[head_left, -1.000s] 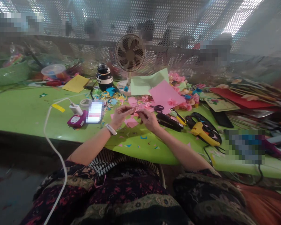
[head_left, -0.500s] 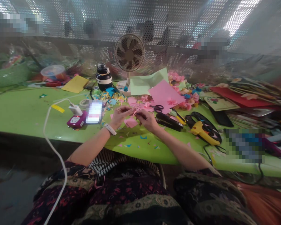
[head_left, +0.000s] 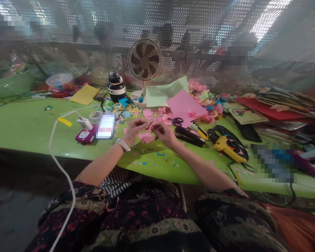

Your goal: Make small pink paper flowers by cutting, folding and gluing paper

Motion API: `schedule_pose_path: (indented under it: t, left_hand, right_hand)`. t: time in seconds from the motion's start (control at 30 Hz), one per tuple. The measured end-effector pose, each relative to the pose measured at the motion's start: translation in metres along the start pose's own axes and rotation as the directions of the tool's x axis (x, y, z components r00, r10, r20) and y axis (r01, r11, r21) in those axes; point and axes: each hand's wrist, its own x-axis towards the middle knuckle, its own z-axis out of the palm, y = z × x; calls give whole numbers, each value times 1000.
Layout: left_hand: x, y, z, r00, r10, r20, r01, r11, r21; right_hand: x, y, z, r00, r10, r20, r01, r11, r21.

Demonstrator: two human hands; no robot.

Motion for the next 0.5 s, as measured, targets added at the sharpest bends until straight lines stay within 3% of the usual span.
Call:
schedule_pose_path:
  t: [0.5]
  left_hand:
    - [-1, 3, -1, 1000, -11, 2, 11, 999, 44]
  right_hand:
    - [-1, -3, -4, 987, -158, -19, 150, 964, -221]
